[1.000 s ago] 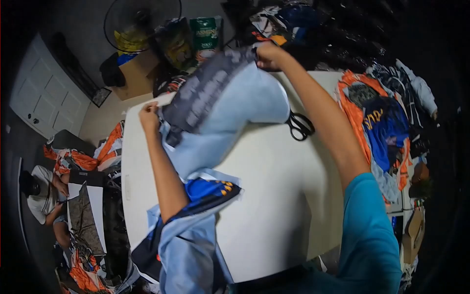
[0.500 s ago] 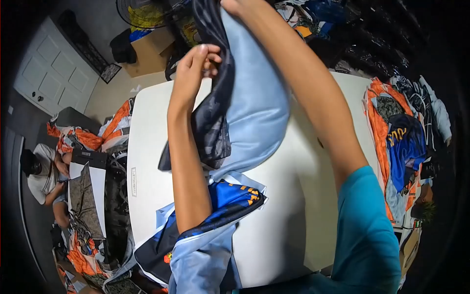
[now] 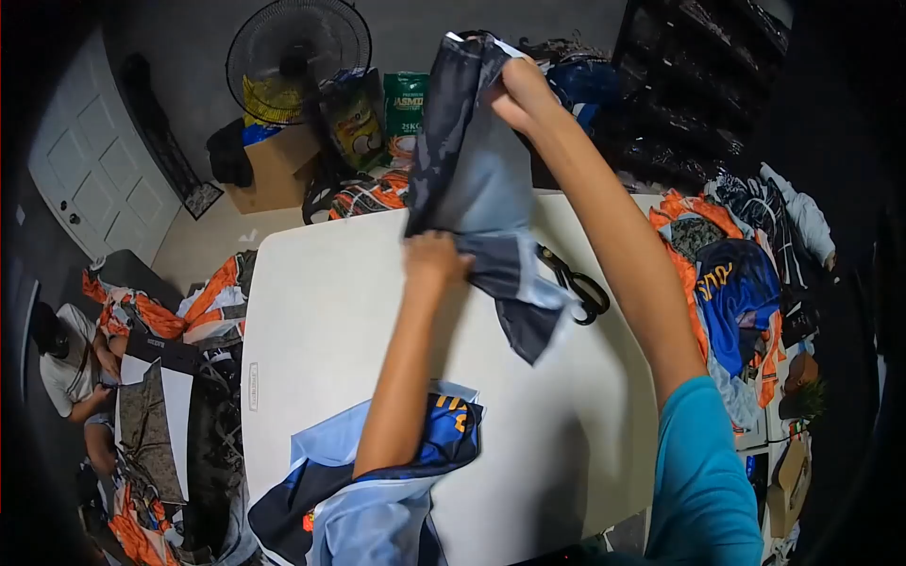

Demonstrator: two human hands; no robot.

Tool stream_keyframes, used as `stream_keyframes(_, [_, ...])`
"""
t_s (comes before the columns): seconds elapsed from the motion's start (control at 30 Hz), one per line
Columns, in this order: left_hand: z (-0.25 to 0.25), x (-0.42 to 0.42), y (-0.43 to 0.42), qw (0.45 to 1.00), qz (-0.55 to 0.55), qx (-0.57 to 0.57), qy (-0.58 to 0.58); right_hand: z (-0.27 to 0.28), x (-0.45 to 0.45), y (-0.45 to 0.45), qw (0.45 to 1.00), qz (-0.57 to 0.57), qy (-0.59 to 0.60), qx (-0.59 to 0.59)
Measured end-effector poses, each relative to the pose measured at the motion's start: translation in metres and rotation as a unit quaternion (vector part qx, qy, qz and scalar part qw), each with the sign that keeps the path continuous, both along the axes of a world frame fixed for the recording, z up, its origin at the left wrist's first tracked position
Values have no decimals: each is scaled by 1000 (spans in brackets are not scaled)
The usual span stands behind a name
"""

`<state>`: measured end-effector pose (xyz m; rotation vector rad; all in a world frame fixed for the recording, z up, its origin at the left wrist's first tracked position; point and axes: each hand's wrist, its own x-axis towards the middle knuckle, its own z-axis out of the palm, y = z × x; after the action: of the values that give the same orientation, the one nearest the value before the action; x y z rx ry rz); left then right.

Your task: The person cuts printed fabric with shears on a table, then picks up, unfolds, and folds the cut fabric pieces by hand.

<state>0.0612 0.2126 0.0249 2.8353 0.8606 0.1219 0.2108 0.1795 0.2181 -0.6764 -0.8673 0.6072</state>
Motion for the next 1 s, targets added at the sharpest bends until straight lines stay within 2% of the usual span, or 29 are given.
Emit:
stream_keyframes(0.03, [4,-11,16,998,65,26,1,2,-2,-10,999,-11,3,-32])
stream_keyframes(0.1, [-35,-32,65,958,191,105,-185,-11,10,-20,997,-20,-34,-71])
stream_keyframes(0.2, [-18,-75,91,912,333,66,-229,-55,31,-21,963,-91,-121,-224])
stream_keyframes(0.23, [-16,-83,96,911,337,67,-228,-75,38,-21,941,-118,-144,-284])
stream_keyframes(0.3, [-14,-96,106,867,406,39,-286,-117,48,-16,932,-89,-85,-341])
stream_keyframes(0.37, [-22,-92,115,854,412,44,-315,-159,67,-11,890,-107,-143,-421])
stream_keyframes(0.4, [-32,-83,121,853,414,47,-314,-168,65,-8,891,-103,-143,-419])
stream_keyframes(0.47, [-54,-64,125,848,368,132,-358,-183,59,-2,804,-203,-273,-488])
stream_keyframes(0.5, [-51,-61,119,905,285,69,-308,-184,56,3,805,-200,-271,-489])
stream_keyframes(0.53, [-41,-59,109,947,198,3,-252,-180,51,7,843,-179,-175,-476])
stream_keyframes(0.57, [-27,-55,87,959,142,-74,-234,-173,46,10,871,-158,-75,-458])
stream_keyframes(0.63, [-44,-28,57,949,20,50,-309,-165,45,17,897,-115,126,-408])
stream_keyframes(0.7, [-34,-12,33,951,-30,7,-308,-166,57,30,905,-118,106,-396])
stream_keyframes(0.8, [-33,-4,21,946,-48,58,-314,-166,87,45,925,-133,45,-354])
stream_keyframes(0.87, [-44,5,24,959,-4,75,-274,-165,115,42,933,-153,3,-326])
stream_keyframes(0.9, [-45,9,25,959,-10,67,-274,-166,125,36,935,-164,-19,-313])
stream_keyframes(1.0, [-44,20,43,958,69,76,-269,-173,139,21,936,-183,-69,-294])
